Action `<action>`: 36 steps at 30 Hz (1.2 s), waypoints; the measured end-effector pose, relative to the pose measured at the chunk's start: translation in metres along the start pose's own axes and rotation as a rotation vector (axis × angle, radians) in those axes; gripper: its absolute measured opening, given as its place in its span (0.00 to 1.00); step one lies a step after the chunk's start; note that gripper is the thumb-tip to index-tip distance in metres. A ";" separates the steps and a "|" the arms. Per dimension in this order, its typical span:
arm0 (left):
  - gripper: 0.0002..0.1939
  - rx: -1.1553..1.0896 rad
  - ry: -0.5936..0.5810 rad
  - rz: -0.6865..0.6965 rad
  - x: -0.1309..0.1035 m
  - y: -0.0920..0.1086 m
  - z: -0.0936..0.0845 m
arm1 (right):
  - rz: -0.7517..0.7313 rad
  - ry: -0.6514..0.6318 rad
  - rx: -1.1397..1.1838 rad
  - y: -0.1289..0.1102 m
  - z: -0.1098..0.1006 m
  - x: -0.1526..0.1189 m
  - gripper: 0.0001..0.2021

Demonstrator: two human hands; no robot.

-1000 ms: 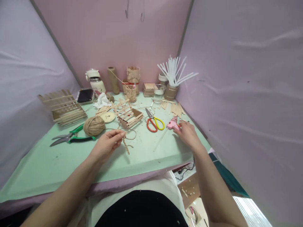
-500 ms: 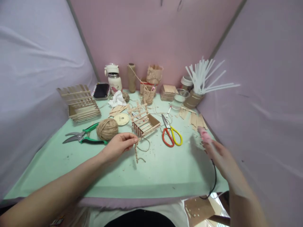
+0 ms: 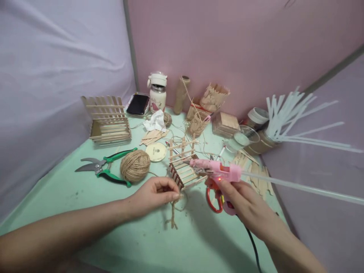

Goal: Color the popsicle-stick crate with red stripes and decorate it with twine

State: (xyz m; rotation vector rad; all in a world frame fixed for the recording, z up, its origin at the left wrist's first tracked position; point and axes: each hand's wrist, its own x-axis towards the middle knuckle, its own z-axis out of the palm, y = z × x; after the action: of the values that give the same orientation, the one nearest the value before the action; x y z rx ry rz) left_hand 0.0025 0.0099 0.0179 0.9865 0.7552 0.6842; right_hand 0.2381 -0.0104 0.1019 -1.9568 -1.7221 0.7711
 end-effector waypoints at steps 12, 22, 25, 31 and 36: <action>0.16 -0.073 0.015 -0.087 0.001 -0.012 -0.010 | -0.036 -0.201 -0.088 -0.019 0.025 0.029 0.32; 0.16 -0.107 0.012 -0.099 0.002 -0.018 -0.010 | -0.075 -0.206 -0.067 -0.020 0.033 0.038 0.33; 0.16 -0.104 0.015 -0.095 0.002 -0.018 -0.011 | -0.058 -0.201 -0.075 -0.019 0.034 0.038 0.33; 0.17 -0.100 0.007 -0.088 0.002 -0.019 -0.011 | -0.055 -0.198 -0.075 -0.017 0.034 0.038 0.33; 0.18 -0.096 0.004 -0.091 0.002 -0.019 -0.011 | -0.079 -0.174 -0.095 -0.013 0.036 0.039 0.32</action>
State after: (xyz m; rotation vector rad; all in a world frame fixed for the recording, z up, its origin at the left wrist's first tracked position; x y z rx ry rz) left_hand -0.0026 0.0089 -0.0039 0.8584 0.7593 0.6379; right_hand 0.2084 0.0280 0.0780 -1.9186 -1.9581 0.8684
